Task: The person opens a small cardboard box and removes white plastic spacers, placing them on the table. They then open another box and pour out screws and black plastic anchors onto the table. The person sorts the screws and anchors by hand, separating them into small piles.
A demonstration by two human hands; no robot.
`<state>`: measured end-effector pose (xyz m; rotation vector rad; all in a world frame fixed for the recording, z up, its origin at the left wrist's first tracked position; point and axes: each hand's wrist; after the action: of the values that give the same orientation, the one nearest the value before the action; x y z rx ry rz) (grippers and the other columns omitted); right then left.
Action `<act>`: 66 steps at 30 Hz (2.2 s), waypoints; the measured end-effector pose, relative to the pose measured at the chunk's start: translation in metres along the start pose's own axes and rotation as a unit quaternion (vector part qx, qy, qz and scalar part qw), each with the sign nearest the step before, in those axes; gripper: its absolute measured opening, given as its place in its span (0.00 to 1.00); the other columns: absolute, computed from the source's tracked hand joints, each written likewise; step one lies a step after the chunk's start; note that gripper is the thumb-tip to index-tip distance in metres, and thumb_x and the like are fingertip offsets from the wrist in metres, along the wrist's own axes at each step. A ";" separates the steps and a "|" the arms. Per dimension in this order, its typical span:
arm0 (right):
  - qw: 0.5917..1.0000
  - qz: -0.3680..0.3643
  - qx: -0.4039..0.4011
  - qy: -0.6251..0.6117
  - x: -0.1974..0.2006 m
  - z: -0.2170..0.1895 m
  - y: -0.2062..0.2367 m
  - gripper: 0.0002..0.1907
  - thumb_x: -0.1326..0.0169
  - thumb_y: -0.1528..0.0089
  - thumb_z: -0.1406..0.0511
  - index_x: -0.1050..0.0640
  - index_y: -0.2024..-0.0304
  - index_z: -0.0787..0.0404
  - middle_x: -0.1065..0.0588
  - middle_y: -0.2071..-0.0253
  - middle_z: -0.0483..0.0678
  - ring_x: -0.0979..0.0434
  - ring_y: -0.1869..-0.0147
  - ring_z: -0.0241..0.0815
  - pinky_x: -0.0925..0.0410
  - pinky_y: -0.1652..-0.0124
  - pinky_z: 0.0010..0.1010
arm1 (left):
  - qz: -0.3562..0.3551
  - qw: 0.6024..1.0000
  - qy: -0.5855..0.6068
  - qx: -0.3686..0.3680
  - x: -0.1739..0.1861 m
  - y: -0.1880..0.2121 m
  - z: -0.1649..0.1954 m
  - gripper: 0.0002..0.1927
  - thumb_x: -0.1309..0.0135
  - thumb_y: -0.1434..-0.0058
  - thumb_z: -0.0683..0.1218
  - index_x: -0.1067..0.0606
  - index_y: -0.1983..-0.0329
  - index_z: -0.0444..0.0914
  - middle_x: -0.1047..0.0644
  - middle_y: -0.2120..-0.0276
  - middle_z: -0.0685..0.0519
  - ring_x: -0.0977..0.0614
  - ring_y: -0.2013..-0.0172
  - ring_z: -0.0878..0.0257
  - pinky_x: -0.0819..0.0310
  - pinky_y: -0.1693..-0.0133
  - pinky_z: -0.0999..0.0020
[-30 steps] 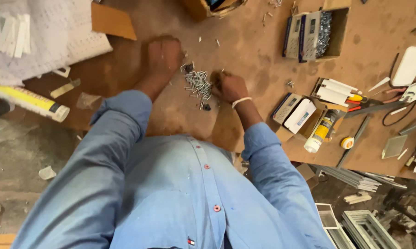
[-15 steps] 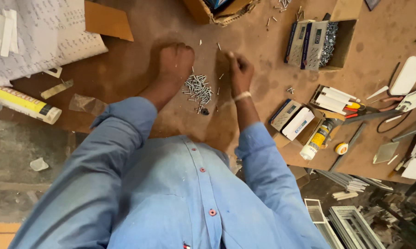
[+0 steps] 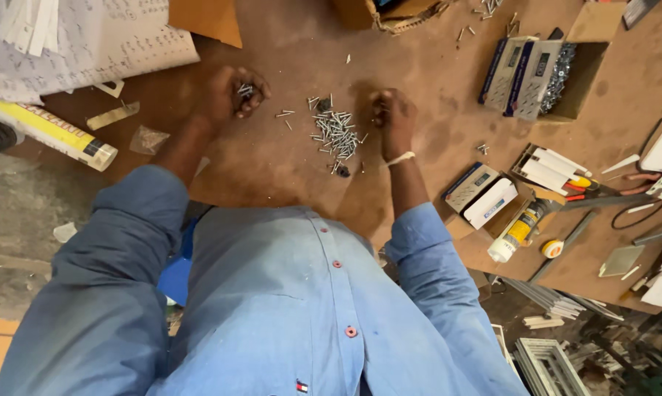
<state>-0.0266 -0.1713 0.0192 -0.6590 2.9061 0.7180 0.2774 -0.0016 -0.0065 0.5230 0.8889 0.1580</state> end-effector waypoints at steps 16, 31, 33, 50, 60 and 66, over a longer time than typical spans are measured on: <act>0.884 0.079 0.096 0.451 -0.007 -0.002 0.036 0.08 0.33 0.40 0.64 0.15 0.60 0.60 0.17 0.64 0.48 0.18 0.64 0.39 0.25 0.63 0.31 | 0.175 0.612 -0.706 -0.310 -0.078 -0.020 -0.039 0.03 0.36 0.49 0.45 0.18 0.73 0.42 0.20 0.71 0.50 0.18 0.66 0.50 0.25 0.65 0.52; 0.731 -0.097 0.326 0.591 -0.076 -0.034 0.005 0.05 0.38 0.36 0.61 0.17 0.59 0.52 0.23 0.65 0.49 0.20 0.63 0.53 0.27 0.63 0.42 | 0.160 0.654 -0.724 -0.149 -0.075 0.022 -0.007 0.08 0.39 0.50 0.48 0.16 0.67 0.45 0.18 0.64 0.49 0.17 0.62 0.48 0.22 0.60 0.52; 0.726 -0.105 0.319 0.600 -0.068 -0.036 0.002 0.05 0.39 0.38 0.62 0.17 0.60 0.53 0.22 0.66 0.49 0.20 0.64 0.53 0.27 0.65 0.42 | 0.167 0.673 -0.708 -0.134 -0.069 0.025 -0.009 0.08 0.37 0.49 0.50 0.16 0.66 0.46 0.18 0.64 0.49 0.17 0.63 0.49 0.23 0.60 0.53; 0.856 -0.100 0.221 0.455 -0.047 -0.018 0.032 0.09 0.39 0.37 0.63 0.17 0.60 0.62 0.19 0.63 0.51 0.19 0.63 0.42 0.26 0.63 0.34 | -0.096 0.983 0.156 0.024 -0.045 0.042 -0.039 0.12 0.53 0.31 0.51 0.31 0.65 0.39 0.35 0.74 0.58 0.36 0.73 0.68 0.41 0.70 0.72; 0.973 -0.200 -0.084 -0.077 -0.026 -0.027 0.031 0.10 0.44 0.40 0.63 0.20 0.65 0.65 0.25 0.70 0.48 0.28 0.70 0.37 0.33 0.70 0.26 | -0.072 0.997 -0.041 0.003 -0.044 0.022 -0.021 0.24 0.64 0.33 0.53 0.22 0.52 0.34 0.24 0.67 0.53 0.26 0.69 0.64 0.31 0.65 0.69; 0.990 -0.096 -0.002 0.101 -0.053 -0.031 0.024 0.11 0.47 0.33 0.62 0.17 0.60 0.63 0.23 0.68 0.50 0.30 0.71 0.35 0.34 0.71 0.26 | 0.141 0.905 -0.400 -0.026 -0.070 0.012 -0.009 0.25 0.59 0.28 0.59 0.20 0.63 0.36 0.20 0.70 0.45 0.21 0.70 0.56 0.29 0.64 0.61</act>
<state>0.0123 -0.1454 0.0664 -1.0512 2.9611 0.6713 0.2271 -0.0117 0.0438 0.5978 0.0001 0.2074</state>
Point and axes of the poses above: each hand's wrist, its own y-axis away from the middle knuckle, its own x-axis out of the back of the hand, z = x × y
